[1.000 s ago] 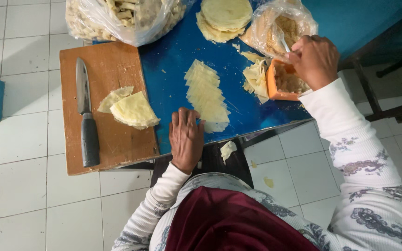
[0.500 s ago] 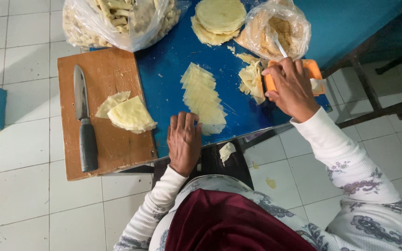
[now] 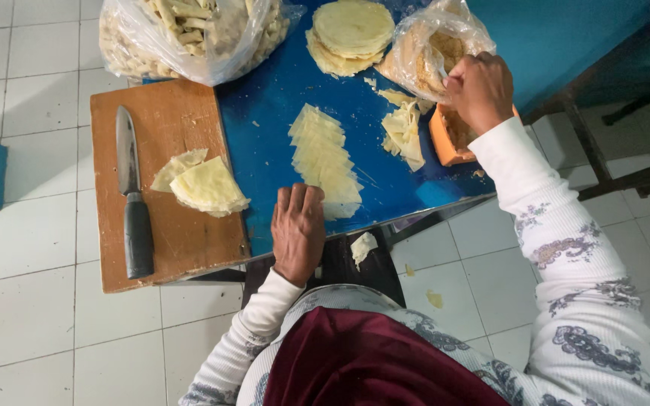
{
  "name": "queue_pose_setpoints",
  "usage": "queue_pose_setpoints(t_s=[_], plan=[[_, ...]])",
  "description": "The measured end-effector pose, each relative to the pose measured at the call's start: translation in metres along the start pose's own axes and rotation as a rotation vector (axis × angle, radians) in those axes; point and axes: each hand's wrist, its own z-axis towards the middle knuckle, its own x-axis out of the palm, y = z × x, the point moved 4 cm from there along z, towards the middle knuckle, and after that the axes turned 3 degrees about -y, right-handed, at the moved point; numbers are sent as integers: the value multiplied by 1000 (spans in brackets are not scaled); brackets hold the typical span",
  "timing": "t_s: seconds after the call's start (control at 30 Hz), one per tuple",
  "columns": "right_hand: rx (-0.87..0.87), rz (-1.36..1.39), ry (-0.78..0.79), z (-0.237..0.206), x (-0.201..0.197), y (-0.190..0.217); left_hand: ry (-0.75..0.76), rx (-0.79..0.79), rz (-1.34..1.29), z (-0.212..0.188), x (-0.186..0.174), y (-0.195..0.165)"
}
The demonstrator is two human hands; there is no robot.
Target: The person folds thin round pastry sheets into triangular parcels on a blue table, occasionally scooping filling from an orange container with a spoon and placing it onto a wrapper before folding. Folded pieces are laid in a row on the table, with scrap pieces set aside.
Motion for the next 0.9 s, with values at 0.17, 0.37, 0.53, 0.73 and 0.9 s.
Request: queue_pose_setpoints(t_s=[0.17, 0.37, 0.53, 0.73, 0.9], plan=[[119, -24, 17, 0, -7, -10, 2, 63, -50, -2, 0, 1], [42, -249, -68, -17, -20, -17, 14, -23, -133, -2, 4, 3], [34, -81, -82, -28, -15, -17, 14, -58, -212, -2, 3, 5], [198, 256, -28, -31, -9, -35, 44, -151, -312, -4, 6, 13], [295, 441, -36, -39, -21, -48, 6, -132, -326, -5, 5, 14]])
